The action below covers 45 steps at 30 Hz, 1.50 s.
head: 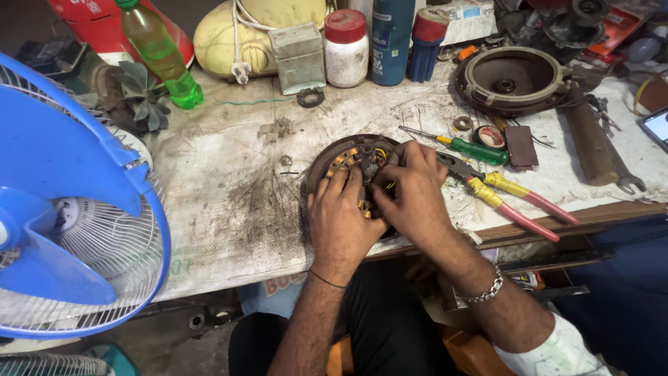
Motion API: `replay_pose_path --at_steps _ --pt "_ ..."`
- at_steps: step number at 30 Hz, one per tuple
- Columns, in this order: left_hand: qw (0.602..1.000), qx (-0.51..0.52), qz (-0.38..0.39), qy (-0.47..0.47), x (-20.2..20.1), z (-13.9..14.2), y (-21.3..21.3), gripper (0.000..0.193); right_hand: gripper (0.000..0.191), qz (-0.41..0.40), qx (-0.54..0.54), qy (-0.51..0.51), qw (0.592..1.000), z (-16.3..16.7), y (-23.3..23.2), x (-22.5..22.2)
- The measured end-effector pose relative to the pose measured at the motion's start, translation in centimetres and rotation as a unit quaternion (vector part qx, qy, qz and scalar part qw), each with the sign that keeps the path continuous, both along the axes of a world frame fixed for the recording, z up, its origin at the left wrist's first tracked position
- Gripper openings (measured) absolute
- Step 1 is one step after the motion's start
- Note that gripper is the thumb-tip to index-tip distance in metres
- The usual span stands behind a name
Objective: The person works on a disassembled fan motor, adjusting wires and components within the stator. They then separate the rotor and stator, clean the stator housing, and apply lubricant to the bearing area.
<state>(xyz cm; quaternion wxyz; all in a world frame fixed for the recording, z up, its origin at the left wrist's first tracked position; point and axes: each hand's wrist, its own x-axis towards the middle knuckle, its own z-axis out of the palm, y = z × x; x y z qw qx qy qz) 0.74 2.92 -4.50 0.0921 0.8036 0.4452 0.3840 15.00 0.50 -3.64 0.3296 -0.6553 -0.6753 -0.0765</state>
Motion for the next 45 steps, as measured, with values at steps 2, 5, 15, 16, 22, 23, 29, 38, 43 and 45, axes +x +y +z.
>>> replay_pose_path --at_steps 2,5,15,16,22,23,29,38,43,45 --pt "1.0 0.001 -0.002 -0.002 0.0 0.0 0.0 0.072 0.018 -0.014 0.007 -0.007 1.0 0.0 0.0 0.0" --pt "1.0 0.02 0.004 0.002 0.0 0.0 0.0 0.071 0.016 -0.035 0.022 -0.061 0.997 0.0 -0.1 -0.7" --pt "1.0 -0.01 0.008 -0.001 0.3 -0.3 -0.3 0.078 0.022 -0.022 -0.059 -0.089 0.994 1.9 -0.2 0.3" --pt "1.0 -0.015 0.01 0.003 0.2 -0.3 -0.3 0.078 0.021 -0.032 -0.045 -0.127 0.99 1.8 -0.2 0.0" --pt "1.0 -0.008 0.019 0.012 0.2 -0.6 -0.2 0.075 0.024 -0.005 -0.026 -0.084 0.996 1.1 -0.1 -0.2" --pt "1.0 -0.01 0.017 0.01 0.2 -0.6 -0.2 0.076 0.024 0.0 -0.01 -0.07 0.997 1.1 -0.1 0.0" --pt "1.0 -0.016 0.019 -0.002 0.3 -0.2 -0.3 0.082 0.025 0.049 0.022 -0.15 0.987 2.5 0.0 1.0" --pt "1.0 -0.016 0.016 0.006 0.3 -0.2 -0.3 0.083 0.021 0.024 -0.079 -0.228 0.97 3.6 0.1 0.1" --pt "0.999 -0.032 0.002 0.033 0.0 0.8 0.2 0.088 0.022 0.049 -0.117 -0.152 0.98 2.9 0.5 0.5" --pt "0.996 -0.029 -0.05 0.067 -0.7 1.6 1.9 0.106 0.021 0.046 -0.114 -0.143 0.982 2.7 0.5 0.7"
